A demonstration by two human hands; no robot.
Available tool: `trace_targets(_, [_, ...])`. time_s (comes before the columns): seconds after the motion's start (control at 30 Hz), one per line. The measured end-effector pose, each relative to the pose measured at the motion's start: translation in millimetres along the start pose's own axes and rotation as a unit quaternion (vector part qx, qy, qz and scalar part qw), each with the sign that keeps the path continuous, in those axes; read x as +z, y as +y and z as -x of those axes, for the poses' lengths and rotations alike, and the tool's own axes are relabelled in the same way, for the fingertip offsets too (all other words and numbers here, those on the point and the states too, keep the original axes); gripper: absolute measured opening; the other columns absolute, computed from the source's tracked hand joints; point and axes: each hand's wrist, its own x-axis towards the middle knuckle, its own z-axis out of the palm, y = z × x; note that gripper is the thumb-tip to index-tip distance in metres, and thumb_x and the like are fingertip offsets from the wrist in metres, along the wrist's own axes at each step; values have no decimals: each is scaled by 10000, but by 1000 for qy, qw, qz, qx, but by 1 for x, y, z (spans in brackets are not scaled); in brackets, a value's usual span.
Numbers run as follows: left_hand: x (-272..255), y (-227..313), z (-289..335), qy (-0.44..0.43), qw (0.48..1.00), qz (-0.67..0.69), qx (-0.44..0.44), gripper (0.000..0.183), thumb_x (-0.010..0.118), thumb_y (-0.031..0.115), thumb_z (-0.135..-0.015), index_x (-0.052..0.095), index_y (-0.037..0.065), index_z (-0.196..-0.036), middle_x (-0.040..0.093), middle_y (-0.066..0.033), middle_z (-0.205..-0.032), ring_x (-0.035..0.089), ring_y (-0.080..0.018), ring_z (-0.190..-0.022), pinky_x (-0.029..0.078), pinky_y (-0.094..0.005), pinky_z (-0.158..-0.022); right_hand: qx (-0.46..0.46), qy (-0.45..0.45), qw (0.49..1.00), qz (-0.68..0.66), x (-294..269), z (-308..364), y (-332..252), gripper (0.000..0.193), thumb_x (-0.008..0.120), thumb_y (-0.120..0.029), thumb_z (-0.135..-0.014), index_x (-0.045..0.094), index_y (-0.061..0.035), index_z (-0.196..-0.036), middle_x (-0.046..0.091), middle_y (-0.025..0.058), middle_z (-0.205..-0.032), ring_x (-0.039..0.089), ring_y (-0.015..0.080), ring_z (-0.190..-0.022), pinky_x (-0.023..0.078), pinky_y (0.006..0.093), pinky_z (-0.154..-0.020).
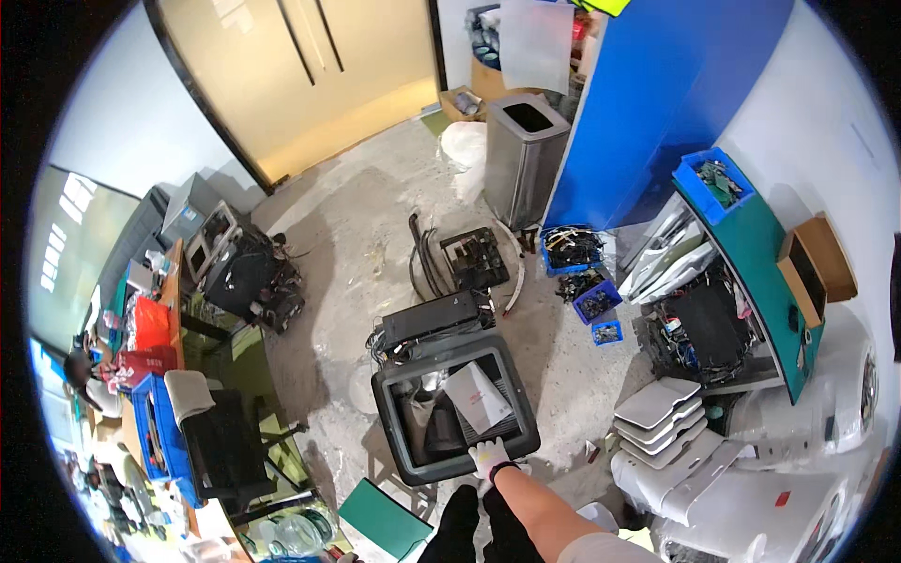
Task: Sorting screws into bins and using a screwdriver to disassemble a piece of electronic equipment.
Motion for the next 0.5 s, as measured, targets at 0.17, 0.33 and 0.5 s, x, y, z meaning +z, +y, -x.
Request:
trace_targets(0.17, [18,-27,6,22,998,40,-34,184,582,227,-893,573,99,-761,605,-70,-677,593,-227,-631,512,-356,-583,-15,29,999,-12,-2,-7,0,534,717,-432,-694,550,-168,-1126,573,55,-1062,544,256,-1051,307,672,-958])
trace_targets(0.33, [49,-41,29,11,1000,-3,9,179,559,223,-909,572,95,-785,602,-76,-674,599,-234,-616,507,-354,-540,-19,-7,1000,-22,-6,-4,13,553,732,-460,-685,562,-166,-1121,583,49,-1108,543,251,-1087,312,678,-952])
trace_targets(0.5, [75,-58,51,56,998,30,26,142,567,201,-894,551,80,-822,573,-59,-689,575,-227,-643,500,-397,-622,-30,-31,999,-15,-6,3,34,612,749,-480,-662,554,-151,-1139,578,59,-1146,534,253,-1115,326,676,-943])
